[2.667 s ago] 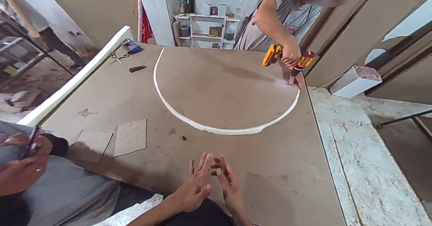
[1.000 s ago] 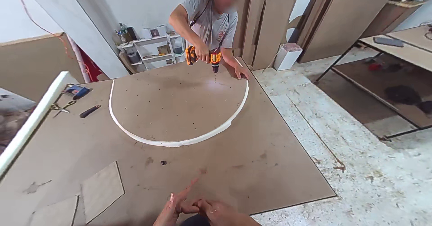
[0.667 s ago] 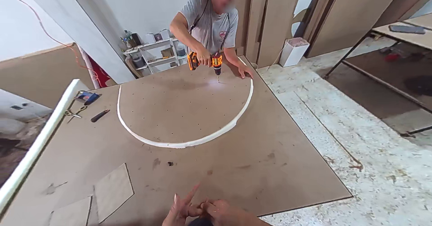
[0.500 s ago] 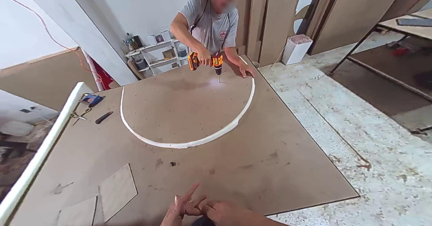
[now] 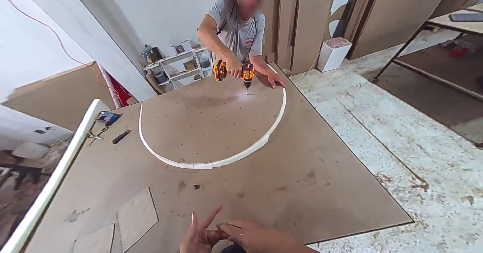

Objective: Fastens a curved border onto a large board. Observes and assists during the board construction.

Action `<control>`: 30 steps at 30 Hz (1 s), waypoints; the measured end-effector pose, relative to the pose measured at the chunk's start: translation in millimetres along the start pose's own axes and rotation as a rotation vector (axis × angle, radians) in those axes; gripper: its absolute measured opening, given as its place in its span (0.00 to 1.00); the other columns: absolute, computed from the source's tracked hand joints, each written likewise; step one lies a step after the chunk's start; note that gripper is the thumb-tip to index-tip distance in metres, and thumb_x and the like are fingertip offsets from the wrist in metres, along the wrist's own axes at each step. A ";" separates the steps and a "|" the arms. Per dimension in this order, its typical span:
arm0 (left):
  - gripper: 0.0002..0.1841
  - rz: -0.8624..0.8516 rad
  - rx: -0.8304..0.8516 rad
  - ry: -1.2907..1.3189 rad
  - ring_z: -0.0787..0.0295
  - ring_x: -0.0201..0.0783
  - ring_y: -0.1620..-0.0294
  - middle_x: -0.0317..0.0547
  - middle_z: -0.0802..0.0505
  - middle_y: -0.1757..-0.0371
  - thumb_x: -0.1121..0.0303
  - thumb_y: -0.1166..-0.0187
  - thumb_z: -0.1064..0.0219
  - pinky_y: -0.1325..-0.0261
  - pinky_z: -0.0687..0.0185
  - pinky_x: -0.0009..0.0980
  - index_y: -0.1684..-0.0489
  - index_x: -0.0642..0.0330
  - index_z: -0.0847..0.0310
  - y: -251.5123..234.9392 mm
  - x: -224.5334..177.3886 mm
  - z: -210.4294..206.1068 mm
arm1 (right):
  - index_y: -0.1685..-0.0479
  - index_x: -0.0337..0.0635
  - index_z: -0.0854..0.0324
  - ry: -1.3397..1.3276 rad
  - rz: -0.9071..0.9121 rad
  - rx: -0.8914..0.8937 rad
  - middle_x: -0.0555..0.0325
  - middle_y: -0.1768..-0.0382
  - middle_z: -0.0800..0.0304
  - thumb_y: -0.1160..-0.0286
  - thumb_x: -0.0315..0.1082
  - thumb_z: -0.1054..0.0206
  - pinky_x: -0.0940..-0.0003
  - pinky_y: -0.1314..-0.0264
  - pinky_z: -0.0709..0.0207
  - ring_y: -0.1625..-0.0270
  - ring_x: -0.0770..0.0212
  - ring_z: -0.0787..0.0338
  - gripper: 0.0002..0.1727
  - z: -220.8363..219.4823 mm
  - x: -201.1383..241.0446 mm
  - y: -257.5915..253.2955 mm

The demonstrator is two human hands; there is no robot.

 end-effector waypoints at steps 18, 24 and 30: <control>0.59 -0.063 0.201 0.301 0.29 0.62 0.15 0.67 0.24 0.17 0.16 0.35 0.53 0.14 0.38 0.58 0.02 0.44 0.55 -5.3 -23.0 -36.2 | 0.50 0.44 0.15 0.430 0.227 -0.775 0.54 0.47 0.11 0.18 0.25 0.38 0.66 0.27 0.18 0.35 0.59 0.12 0.08 44.4 1.0 17.5; 0.50 0.155 0.092 0.105 0.13 0.61 0.30 0.71 0.13 0.32 0.27 0.19 0.80 0.23 0.22 0.55 0.05 0.53 0.52 -5.8 -12.3 -30.3 | 0.56 0.44 0.15 0.600 0.241 -0.561 0.55 0.54 0.08 0.23 0.25 0.40 0.67 0.35 0.14 0.43 0.59 0.08 0.08 23.2 -6.8 14.7; 0.44 0.205 0.078 0.128 0.10 0.62 0.36 0.72 0.10 0.37 0.34 0.13 0.81 0.27 0.19 0.57 0.06 0.54 0.51 -8.2 -0.1 -25.3 | 0.61 0.42 0.14 0.577 0.166 -0.420 0.55 0.59 0.08 0.38 0.22 0.33 0.65 0.37 0.13 0.48 0.57 0.07 0.09 14.1 -5.9 6.0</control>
Point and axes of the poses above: each hand's wrist, its own y-axis away from the middle knuckle, its own z-axis out of the back of the hand, x = y × z, the point moved 9 cm from there along -y, towards the middle knuckle
